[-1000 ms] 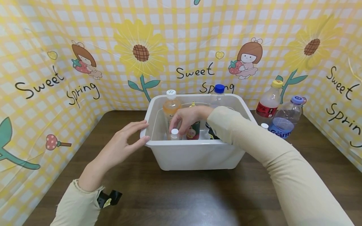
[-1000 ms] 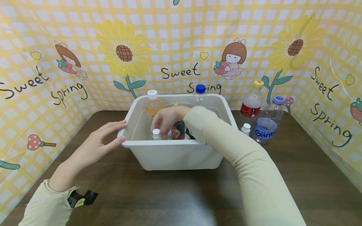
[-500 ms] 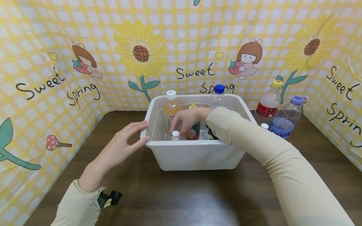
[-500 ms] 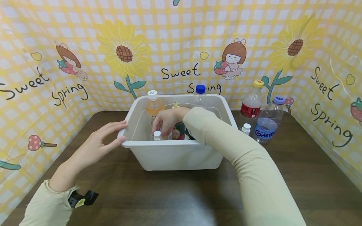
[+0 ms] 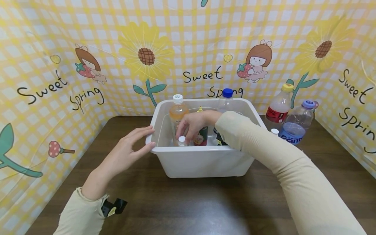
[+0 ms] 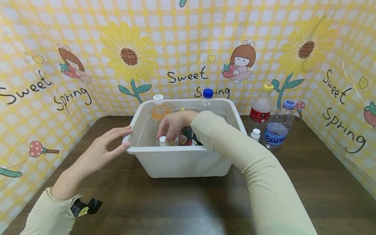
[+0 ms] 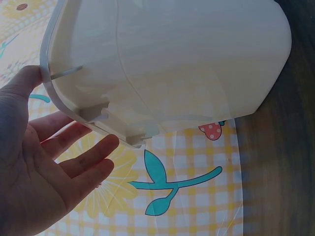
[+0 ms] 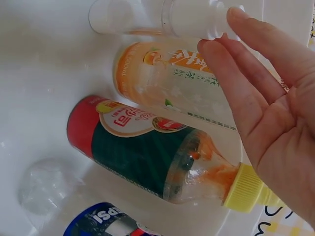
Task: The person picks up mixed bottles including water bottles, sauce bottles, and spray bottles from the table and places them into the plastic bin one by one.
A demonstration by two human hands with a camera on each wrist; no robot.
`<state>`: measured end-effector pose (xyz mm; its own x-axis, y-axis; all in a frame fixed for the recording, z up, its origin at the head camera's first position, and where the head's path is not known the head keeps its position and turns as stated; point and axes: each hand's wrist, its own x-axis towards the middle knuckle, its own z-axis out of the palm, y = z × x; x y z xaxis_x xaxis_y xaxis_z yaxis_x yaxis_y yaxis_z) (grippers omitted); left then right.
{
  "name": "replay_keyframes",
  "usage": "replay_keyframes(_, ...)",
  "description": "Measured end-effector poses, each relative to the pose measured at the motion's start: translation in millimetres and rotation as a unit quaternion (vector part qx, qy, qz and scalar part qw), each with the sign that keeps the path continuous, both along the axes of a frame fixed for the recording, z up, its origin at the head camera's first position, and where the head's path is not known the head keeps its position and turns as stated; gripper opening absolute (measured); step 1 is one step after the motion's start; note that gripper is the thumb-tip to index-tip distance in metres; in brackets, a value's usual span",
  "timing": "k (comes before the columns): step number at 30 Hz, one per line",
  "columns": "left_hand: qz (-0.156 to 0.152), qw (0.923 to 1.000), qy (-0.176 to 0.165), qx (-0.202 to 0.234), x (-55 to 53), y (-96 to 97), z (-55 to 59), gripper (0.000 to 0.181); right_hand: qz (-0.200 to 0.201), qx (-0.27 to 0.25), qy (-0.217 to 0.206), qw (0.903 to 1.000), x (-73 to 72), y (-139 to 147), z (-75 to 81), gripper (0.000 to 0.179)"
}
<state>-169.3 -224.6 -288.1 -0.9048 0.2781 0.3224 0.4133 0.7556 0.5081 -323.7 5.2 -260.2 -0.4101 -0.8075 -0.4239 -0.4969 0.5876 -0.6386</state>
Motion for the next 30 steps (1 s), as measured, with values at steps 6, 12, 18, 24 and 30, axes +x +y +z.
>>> replay_keyframes(6, -0.002, 1.0000, 0.000, 0.001, 0.1, 0.4, -0.4, 0.049, -0.003, -0.012, 0.003, 0.9999, 1.3, 5.7, 7.6, 0.031)
replay_keyframes(12, -0.002, 1.0000, 0.001, 0.002, -0.3, 0.2, -0.7, 0.049, 0.028, -0.050, 0.019, 0.9982, 0.8, 16.8, 23.2, 0.036)
replay_keyframes(18, 0.000, 1.0000, 0.001, 0.001, -0.4, 0.3, -1.2, 0.049, 0.012, -0.063, 0.049, 0.9967, 2.5, 27.9, 38.6, 0.036)
replay_keyframes(24, 0.000, 1.0000, -0.001, 0.001, -0.2, 0.8, -1.4, 0.050, -0.003, -0.089, 0.084, 0.9924, 3.3, 45.5, 53.4, 0.035)
replay_keyframes(30, 0.000, 1.0000, -0.001, 0.003, 0.6, 0.5, -0.9, 0.049, -0.019, -0.136, 0.097, 0.9858, 6.8, 62.3, 67.0, 0.036)
